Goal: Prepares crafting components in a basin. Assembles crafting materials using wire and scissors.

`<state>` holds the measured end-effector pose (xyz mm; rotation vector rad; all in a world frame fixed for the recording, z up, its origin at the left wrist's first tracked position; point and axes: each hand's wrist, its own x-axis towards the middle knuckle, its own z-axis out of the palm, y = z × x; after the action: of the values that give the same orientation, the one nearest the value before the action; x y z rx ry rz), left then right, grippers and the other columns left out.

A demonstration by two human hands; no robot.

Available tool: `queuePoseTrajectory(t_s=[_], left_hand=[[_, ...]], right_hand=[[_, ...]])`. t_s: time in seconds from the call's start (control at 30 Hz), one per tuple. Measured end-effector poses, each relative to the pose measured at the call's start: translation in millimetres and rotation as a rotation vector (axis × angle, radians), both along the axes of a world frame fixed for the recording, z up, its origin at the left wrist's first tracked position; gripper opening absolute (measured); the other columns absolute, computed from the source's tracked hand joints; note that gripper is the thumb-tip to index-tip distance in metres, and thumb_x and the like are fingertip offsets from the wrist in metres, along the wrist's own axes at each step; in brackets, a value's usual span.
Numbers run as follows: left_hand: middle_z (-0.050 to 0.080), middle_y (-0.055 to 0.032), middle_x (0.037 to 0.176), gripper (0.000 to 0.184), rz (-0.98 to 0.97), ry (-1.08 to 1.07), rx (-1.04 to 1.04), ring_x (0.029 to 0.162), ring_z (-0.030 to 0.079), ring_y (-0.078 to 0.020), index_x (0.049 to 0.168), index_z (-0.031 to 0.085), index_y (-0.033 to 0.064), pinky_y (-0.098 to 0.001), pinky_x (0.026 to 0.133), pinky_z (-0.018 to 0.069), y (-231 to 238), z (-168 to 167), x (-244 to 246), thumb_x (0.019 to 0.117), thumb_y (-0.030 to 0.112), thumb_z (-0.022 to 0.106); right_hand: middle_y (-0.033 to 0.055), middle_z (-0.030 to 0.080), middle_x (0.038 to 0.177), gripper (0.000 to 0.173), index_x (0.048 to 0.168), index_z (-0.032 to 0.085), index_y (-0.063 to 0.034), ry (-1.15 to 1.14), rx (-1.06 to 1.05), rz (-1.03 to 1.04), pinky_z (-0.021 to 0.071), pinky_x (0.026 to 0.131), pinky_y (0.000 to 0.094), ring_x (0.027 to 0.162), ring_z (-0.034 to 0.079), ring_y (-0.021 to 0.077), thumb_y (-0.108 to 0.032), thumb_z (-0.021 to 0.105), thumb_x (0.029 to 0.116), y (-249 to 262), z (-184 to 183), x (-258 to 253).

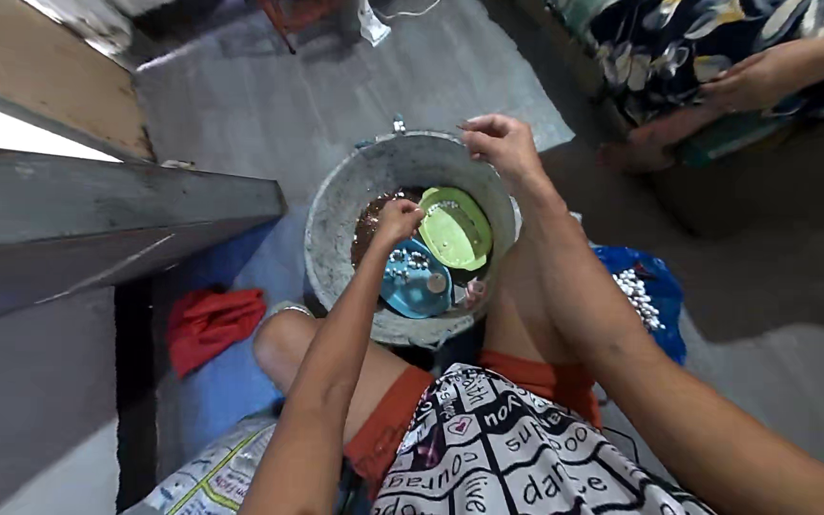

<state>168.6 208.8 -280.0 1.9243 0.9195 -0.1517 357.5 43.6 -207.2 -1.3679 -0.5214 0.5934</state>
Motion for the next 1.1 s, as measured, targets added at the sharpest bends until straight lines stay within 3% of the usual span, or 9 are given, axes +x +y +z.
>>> queuePoseTrajectory(t_s=[0.1,0.2,0.27,0.3,0.4,0.57,0.67,0.83,1.1], left_hand=[[0.073,-0.0136,0.094,0.027,0.001,0.029,0.012,0.072,0.07,-0.0226,0.117,0.071,0.006,-0.0439,0.071,0.0607,-10,-16,16,0.0994,0.027,0.068],[0.072,-0.0204,0.11,0.065,0.025,0.064,-0.015,0.085,0.073,-0.031,0.146,0.054,0.01,-0.0511,0.078,0.0626,-9,-31,20,0.0905,0.035,0.079],[0.069,-0.0204,0.123,0.074,0.031,-0.006,0.006,0.102,0.072,-0.0336,0.152,0.047,0.0083,-0.0553,0.089,0.06,-5,-24,13,0.091,0.035,0.079],[0.068,-0.0181,0.126,0.061,0.036,-0.091,0.034,0.104,0.072,-0.0305,0.146,0.053,0.0061,-0.0521,0.09,0.0605,-3,-13,6,0.0951,0.031,0.074],[0.074,-0.012,0.105,0.023,0.085,-0.411,0.034,0.087,0.075,-0.0213,0.117,0.071,0.0017,-0.0421,0.082,0.0644,-4,34,-18,0.1024,0.018,0.065],[0.073,-0.011,0.112,0.027,0.079,-0.74,0.016,0.088,0.074,-0.0231,0.122,0.068,0.0007,-0.0418,0.079,0.0661,-19,87,-56,0.0974,0.011,0.071],[0.073,-0.0103,0.115,0.037,0.067,-0.787,0.072,0.093,0.074,-0.0205,0.125,0.068,0.0023,-0.0399,0.081,0.0653,-23,74,-66,0.092,0.015,0.078],[0.072,-0.0049,0.104,0.028,-0.024,-0.672,0.291,0.086,0.069,-0.0119,0.112,0.075,0.0082,-0.0308,0.079,0.0611,-28,54,-68,0.0893,0.023,0.082],[0.073,-0.0048,0.099,0.016,-0.148,-0.582,0.412,0.092,0.069,-0.0131,0.104,0.076,0.0099,-0.0358,0.087,0.0573,-20,47,-71,0.101,0.023,0.066]], right_hand=[[0.0096,0.074,0.099,0.025,0.114,0.072,-0.0012,-0.001,-0.022,0.021,0.0612,0.073,0.034,0.08,0.07,0.017,-0.011,0.076,0.0913,1,-3,-1],[0.0091,0.074,0.098,0.025,0.115,0.072,-0.0011,0.022,-0.041,0.038,0.0607,0.072,0.0324,0.079,0.07,0.0162,-0.013,0.075,0.093,3,-5,-3],[0.0096,0.074,0.101,0.027,0.119,0.071,-0.0015,0.089,-0.047,0.09,0.0607,0.076,0.0338,0.083,0.07,0.0176,-0.016,0.072,0.0965,2,-2,-6],[0.0094,0.073,0.102,0.028,0.122,0.07,-0.0017,0.138,-0.036,0.129,0.0602,0.077,0.0338,0.084,0.07,0.0175,-0.018,0.07,0.0989,2,-1,-9],[0.0077,0.072,0.101,0.029,0.125,0.068,-0.004,0.254,-0.004,0.244,0.0586,0.077,0.0324,0.083,0.067,0.0153,-0.023,0.064,0.1029,5,-4,-20],[0.0049,0.07,0.099,0.028,0.125,0.068,-0.0064,0.384,-0.019,0.38,0.0584,0.077,0.0324,0.082,0.066,0.0135,-0.024,0.06,0.1051,8,-13,-57],[0.0044,0.07,0.101,0.03,0.125,0.068,-0.0064,0.406,-0.081,0.407,0.058,0.077,0.0317,0.083,0.066,0.013,-0.026,0.057,0.1062,2,-23,-81],[0.0038,0.07,0.104,0.029,0.123,0.069,-0.0087,0.368,-0.156,0.432,0.0577,0.078,0.0319,0.085,0.066,0.0129,-0.029,0.06,0.105,-1,-39,-95],[0.0047,0.071,0.096,0.026,0.113,0.071,-0.0064,0.292,-0.208,0.444,0.0576,0.075,0.0315,0.082,0.066,0.0135,-0.029,0.063,0.1038,4,-49,-99]])
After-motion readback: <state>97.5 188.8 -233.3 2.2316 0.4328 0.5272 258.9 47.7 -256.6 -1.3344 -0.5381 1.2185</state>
